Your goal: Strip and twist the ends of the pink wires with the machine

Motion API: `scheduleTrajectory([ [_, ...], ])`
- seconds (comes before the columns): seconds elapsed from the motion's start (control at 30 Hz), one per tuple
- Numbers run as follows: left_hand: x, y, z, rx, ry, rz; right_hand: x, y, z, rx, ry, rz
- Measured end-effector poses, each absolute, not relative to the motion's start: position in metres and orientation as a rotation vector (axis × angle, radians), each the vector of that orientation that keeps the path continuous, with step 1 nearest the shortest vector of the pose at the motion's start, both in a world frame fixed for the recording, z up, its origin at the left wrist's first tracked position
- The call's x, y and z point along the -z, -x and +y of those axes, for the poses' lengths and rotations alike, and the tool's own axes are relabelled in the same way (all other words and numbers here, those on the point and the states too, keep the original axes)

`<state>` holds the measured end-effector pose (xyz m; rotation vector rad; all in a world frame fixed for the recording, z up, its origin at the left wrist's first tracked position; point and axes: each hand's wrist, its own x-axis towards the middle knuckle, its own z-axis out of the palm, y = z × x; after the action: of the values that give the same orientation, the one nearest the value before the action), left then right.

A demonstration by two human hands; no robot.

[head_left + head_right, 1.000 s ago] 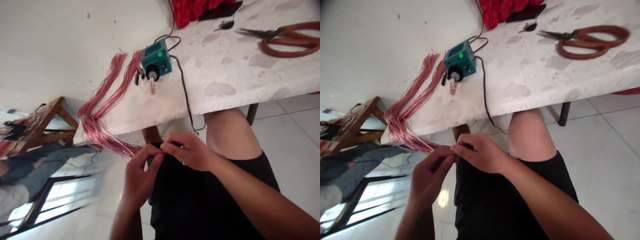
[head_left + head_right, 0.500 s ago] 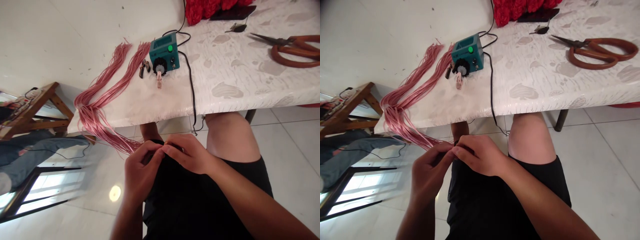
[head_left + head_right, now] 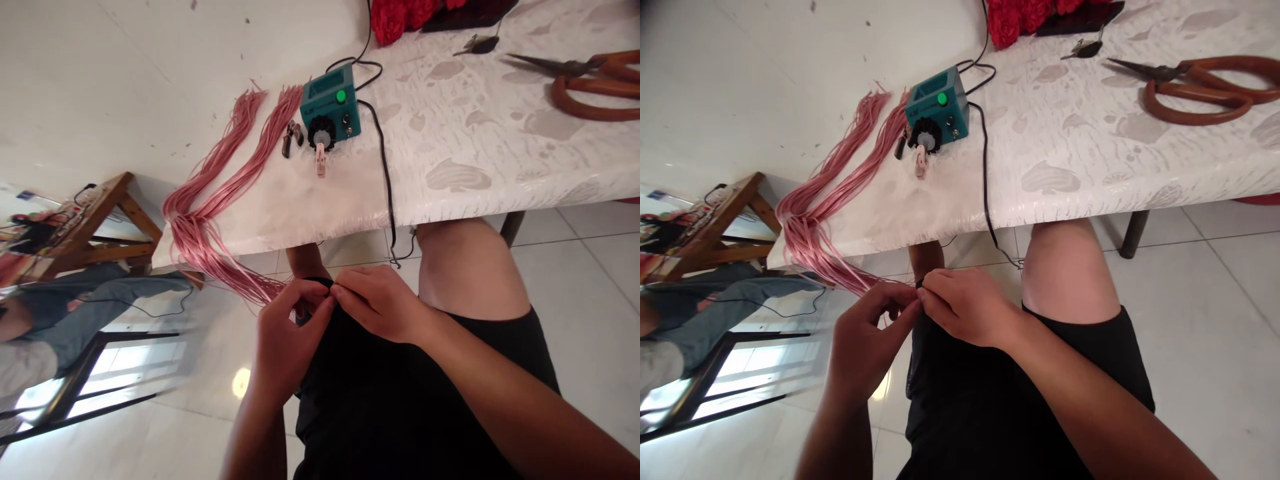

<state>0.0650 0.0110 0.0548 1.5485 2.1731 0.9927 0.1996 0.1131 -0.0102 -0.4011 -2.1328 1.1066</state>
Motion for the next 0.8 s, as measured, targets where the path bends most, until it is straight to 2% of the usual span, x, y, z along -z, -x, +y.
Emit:
scheduleTrajectory([
  [0.4,-0.0511,-0.0624,0.0062,-0.988,-1.415,2.122,0.0021,-0.203,0.1161,-1.528,0.389,-1.937],
  [0.8,-0.05,-0.0652,0.0082,-0.958,-1.644,2.116,0.0028,-0.2027,0.1168,-1.611,0.407,-2.008],
])
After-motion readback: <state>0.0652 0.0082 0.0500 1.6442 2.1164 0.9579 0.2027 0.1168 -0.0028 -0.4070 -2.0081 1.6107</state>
